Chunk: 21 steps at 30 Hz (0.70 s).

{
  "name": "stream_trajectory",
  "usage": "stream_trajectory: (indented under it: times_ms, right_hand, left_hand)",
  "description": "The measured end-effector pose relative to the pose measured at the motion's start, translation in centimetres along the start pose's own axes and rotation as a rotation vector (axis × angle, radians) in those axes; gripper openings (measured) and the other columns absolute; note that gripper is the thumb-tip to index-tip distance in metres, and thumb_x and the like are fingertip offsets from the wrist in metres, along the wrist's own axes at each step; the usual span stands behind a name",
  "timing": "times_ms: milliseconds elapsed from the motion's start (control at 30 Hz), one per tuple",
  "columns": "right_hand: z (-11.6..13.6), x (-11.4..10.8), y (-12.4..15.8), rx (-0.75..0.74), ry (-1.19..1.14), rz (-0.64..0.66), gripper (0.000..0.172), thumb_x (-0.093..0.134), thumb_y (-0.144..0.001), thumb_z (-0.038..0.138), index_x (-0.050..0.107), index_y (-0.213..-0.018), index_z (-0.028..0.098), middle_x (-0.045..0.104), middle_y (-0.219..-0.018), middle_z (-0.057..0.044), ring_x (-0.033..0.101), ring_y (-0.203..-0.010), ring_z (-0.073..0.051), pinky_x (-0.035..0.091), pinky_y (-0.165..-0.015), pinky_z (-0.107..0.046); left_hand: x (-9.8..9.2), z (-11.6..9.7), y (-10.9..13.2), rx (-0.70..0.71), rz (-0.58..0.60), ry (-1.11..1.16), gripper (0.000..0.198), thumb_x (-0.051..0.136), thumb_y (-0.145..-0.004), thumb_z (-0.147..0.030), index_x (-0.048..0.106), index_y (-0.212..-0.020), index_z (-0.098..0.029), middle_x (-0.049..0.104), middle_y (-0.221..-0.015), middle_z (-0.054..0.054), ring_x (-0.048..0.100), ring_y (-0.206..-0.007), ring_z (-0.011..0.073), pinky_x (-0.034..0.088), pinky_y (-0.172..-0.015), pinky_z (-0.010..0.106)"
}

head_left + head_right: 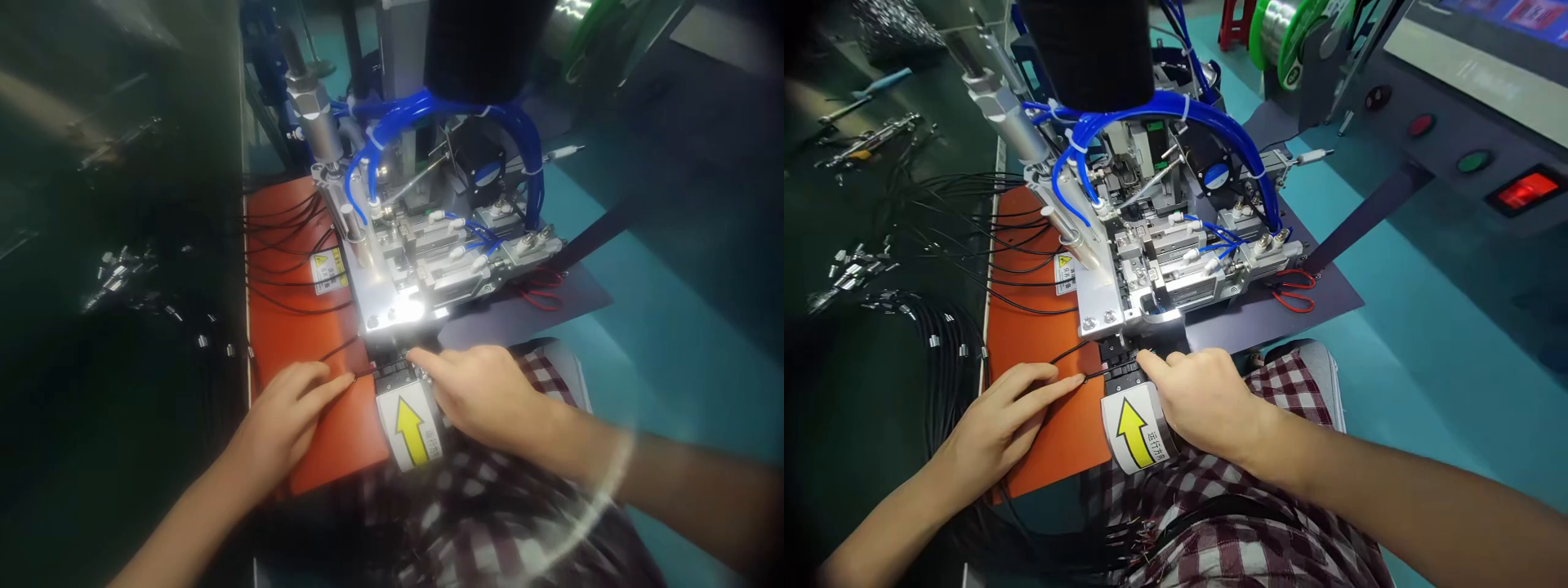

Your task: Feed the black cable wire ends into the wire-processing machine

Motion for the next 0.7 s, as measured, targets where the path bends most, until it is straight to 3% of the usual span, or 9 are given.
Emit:
stream_trajectory:
  times_ms: [100, 167, 233, 300, 433, 700]
  right_hand:
    - [-0.9, -0.1, -0.1, 0.044, -0.238, 0.027, 0.037, 0.048, -0.080, 0.010, 0.068, -0.109, 0.019, 0.072, -0.074, -0.005, 0.060, -0.056, -0.017, 0.034, -0.052, -0.028]
    - [-2.2, 0.4, -0.1, 0.200, -0.573, -0.032, 0.028, 0.047, -0.085, 0.017, 0.068, -0.104, 0.021, 0.072, -0.076, -0.002, 0.060, -0.056, -0.014, 0.041, -0.056, -0.026]
    - [-3.4, 1.7, -0.1, 0.411, -0.915, -0.095, 0.021, 0.047, -0.090, 0.029, 0.063, -0.098, 0.019, 0.069, -0.073, -0.001, 0.055, -0.048, -0.012, 0.041, -0.050, -0.025]
    - [-3.6, 3.2, -0.3, 0.491, -1.143, -0.039, 0.021, 0.051, -0.088, 0.037, 0.057, -0.082, 0.018, 0.065, -0.069, 0.000, 0.051, -0.044, -0.009, 0.039, -0.045, -0.023]
    - [-2.3, 4.8, -1.2, 0.495, -1.285, -0.004, 0.033, 0.048, -0.090, 0.042, 0.047, -0.067, 0.019, 0.055, -0.061, 0.005, 0.047, -0.043, -0.007, 0.039, -0.049, -0.023]
    - [-1.2, 4.9, -1.8, 0.471, -1.407, -0.055, 0.025, 0.050, -0.088, 0.036, 0.043, -0.069, 0.021, 0.051, -0.058, 0.007, 0.043, -0.045, -0.008, 0.036, -0.049, -0.023]
  left_hand:
    - [-0.1, 0.0, 0.0, 0.014, -0.005, 0.000, 0.052, 0.037, -0.088, 0.000, 0.052, -0.130, -0.026, 0.052, -0.114, 0.008, 0.051, -0.103, 0.0205, 0.046, -0.087, 0.033]
    - [-0.1, 0.0, 0.0, 0.018, -0.008, 0.000, 0.053, 0.037, -0.088, 0.000, 0.052, -0.131, -0.027, 0.052, -0.114, 0.008, 0.052, -0.103, 0.0204, 0.046, -0.087, 0.033]
    - [0.0, 0.1, 0.1, 0.006, -0.001, 0.004, 0.053, 0.037, -0.088, 0.000, 0.051, -0.131, -0.027, 0.051, -0.115, 0.008, 0.051, -0.104, 0.0204, 0.046, -0.088, 0.033]
    - [0.0, 0.1, 0.1, -0.013, 0.008, 0.005, 0.052, 0.037, -0.089, -0.001, 0.051, -0.131, -0.027, 0.051, -0.116, 0.008, 0.051, -0.106, 0.0206, 0.046, -0.089, 0.034]
    - [0.0, 0.2, 0.2, -0.031, 0.015, 0.006, 0.051, 0.038, -0.090, -0.003, 0.052, -0.131, -0.029, 0.052, -0.116, 0.007, 0.052, -0.106, 0.0209, 0.047, -0.089, 0.034]
    - [0.0, 0.2, 0.1, -0.022, 0.018, 0.013, 0.053, 0.039, -0.089, -0.003, 0.051, -0.132, -0.030, 0.053, -0.116, 0.007, 0.052, -0.106, 0.0217, 0.047, -0.089, 0.035]
Point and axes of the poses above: each hand's wrist, its own y-axis away from the middle knuckle, its own x-axis out of the palm, z = x × y, the point moved 3 cm from there along -y, towards the middle knuckle
